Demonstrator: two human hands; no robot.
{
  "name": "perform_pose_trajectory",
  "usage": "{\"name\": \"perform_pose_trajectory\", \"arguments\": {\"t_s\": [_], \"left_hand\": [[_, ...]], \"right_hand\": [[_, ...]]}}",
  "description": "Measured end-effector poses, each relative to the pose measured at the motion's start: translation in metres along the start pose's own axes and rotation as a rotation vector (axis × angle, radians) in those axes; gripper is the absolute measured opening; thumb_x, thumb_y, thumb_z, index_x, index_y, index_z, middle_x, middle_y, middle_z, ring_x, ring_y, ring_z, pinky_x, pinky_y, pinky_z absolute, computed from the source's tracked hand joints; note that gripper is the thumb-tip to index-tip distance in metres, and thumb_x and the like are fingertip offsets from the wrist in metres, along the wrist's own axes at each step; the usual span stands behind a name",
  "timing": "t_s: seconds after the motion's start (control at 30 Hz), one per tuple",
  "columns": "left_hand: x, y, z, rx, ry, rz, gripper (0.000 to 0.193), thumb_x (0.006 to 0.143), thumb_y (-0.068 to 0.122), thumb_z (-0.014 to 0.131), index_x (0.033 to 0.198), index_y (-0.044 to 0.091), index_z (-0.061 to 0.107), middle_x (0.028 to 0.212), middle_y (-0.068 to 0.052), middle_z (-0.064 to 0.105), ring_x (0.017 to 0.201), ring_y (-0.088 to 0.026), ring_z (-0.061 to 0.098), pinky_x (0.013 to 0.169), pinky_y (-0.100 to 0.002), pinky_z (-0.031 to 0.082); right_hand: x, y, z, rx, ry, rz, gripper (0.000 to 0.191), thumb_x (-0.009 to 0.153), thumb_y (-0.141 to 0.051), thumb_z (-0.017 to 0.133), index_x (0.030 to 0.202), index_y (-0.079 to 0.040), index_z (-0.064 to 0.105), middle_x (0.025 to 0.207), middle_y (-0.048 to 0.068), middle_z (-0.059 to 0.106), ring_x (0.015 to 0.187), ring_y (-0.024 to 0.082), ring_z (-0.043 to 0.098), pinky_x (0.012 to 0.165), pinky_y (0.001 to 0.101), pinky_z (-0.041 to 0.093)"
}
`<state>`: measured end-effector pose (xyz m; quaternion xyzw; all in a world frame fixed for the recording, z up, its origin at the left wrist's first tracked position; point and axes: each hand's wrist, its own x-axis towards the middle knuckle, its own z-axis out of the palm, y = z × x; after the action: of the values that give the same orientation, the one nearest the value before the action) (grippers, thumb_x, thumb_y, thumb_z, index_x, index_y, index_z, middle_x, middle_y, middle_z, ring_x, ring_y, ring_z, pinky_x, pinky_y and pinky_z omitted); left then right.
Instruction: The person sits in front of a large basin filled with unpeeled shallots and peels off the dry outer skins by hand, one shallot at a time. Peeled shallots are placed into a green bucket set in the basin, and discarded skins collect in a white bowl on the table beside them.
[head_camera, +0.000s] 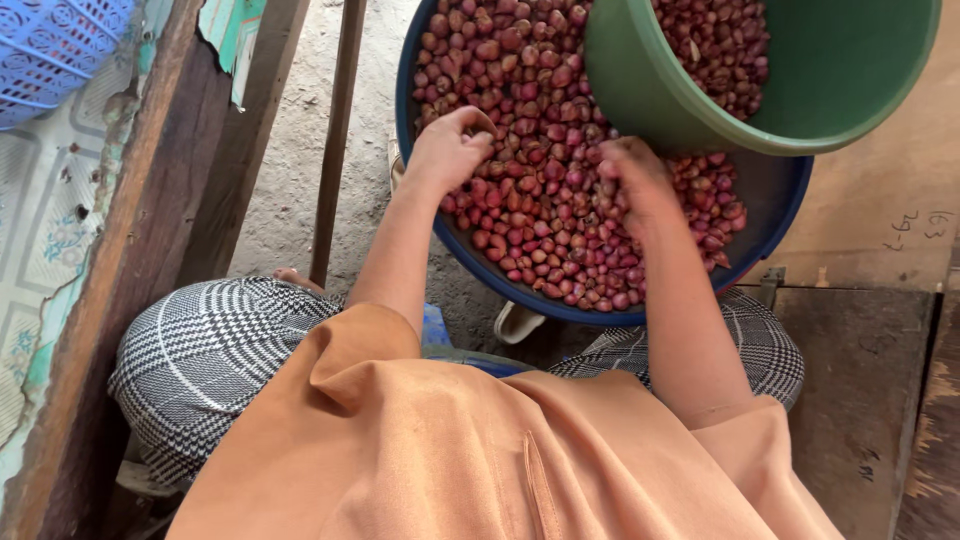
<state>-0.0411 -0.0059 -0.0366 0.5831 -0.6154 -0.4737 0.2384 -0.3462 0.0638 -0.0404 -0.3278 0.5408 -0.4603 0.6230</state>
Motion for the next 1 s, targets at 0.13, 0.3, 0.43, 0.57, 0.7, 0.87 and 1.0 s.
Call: {"name": "perform_pose_trajectory", "arguments": {"t_s": [0.13,0.3,0.43,0.57,0.7,0.87,1.0], "left_hand": [[-0.011,0.015,0.000,0.182,0.014,0.000,0.025,0.088,0.034,0.069,0.109,0.024,0.074,0.091,-0.005,0.075,0.090,-0.021,0.072,0.086,-0.035,0.055],[-0.018,0.024,-0.005,0.363,-0.069,0.097,0.032,0.085,0.034,0.071,0.116,0.026,0.070,0.103,-0.007,0.074,0.100,-0.027,0.070,0.090,-0.040,0.054],[-0.024,0.023,0.009,0.525,-0.136,0.081,0.028,0.086,0.028,0.067,0.113,0.024,0.071,0.107,-0.006,0.075,0.107,-0.029,0.069,0.091,-0.044,0.055],[-0.029,0.024,0.041,0.727,-0.113,0.165,0.032,0.087,0.021,0.063,0.119,0.022,0.067,0.106,-0.012,0.074,0.104,-0.033,0.070,0.085,-0.049,0.056],[-0.032,0.021,0.054,0.732,-0.095,0.230,0.031,0.089,0.018,0.061,0.120,0.020,0.066,0.106,-0.011,0.075,0.101,-0.033,0.072,0.083,-0.050,0.058],[-0.030,0.019,0.030,0.616,-0.044,0.191,0.026,0.088,0.032,0.068,0.111,0.021,0.068,0.106,-0.011,0.074,0.100,-0.036,0.069,0.084,-0.050,0.055],[-0.037,0.021,0.009,0.636,-0.076,0.125,0.026,0.088,0.036,0.070,0.110,0.022,0.070,0.108,-0.010,0.074,0.105,-0.034,0.070,0.088,-0.049,0.055]], "right_hand": [[0.013,0.011,0.042,-1.036,0.163,-0.338,0.034,0.085,-0.039,0.077,0.101,-0.010,0.070,0.075,0.002,0.067,0.060,0.019,0.062,0.051,0.0366,0.049],[0.018,0.016,0.061,-1.323,0.169,-0.413,0.034,0.087,-0.041,0.076,0.098,-0.009,0.073,0.077,0.006,0.072,0.069,0.027,0.068,0.061,0.0448,0.052],[0.001,-0.007,0.024,-0.147,-0.068,-0.002,0.030,0.093,-0.037,0.071,0.100,-0.008,0.075,0.079,0.004,0.068,0.063,0.018,0.064,0.050,0.0298,0.047],[-0.024,-0.014,0.010,0.203,-0.067,0.078,0.028,0.088,-0.033,0.070,0.073,-0.011,0.060,0.089,0.010,0.082,0.061,0.016,0.066,0.045,0.0279,0.046],[-0.044,0.016,0.054,-0.734,-0.028,-0.184,0.026,0.088,-0.023,0.077,0.109,-0.008,0.078,0.092,0.009,0.076,0.077,0.018,0.068,0.069,0.0320,0.055],[-0.039,0.048,0.089,-1.246,-0.020,-0.534,0.041,0.078,-0.017,0.081,0.119,-0.015,0.077,0.113,0.019,0.071,0.100,0.038,0.069,0.087,0.0454,0.055],[0.005,0.024,0.062,-1.206,0.072,-0.591,0.035,0.086,-0.015,0.079,0.121,-0.014,0.076,0.110,0.015,0.074,0.099,0.032,0.072,0.084,0.0420,0.057]]}}
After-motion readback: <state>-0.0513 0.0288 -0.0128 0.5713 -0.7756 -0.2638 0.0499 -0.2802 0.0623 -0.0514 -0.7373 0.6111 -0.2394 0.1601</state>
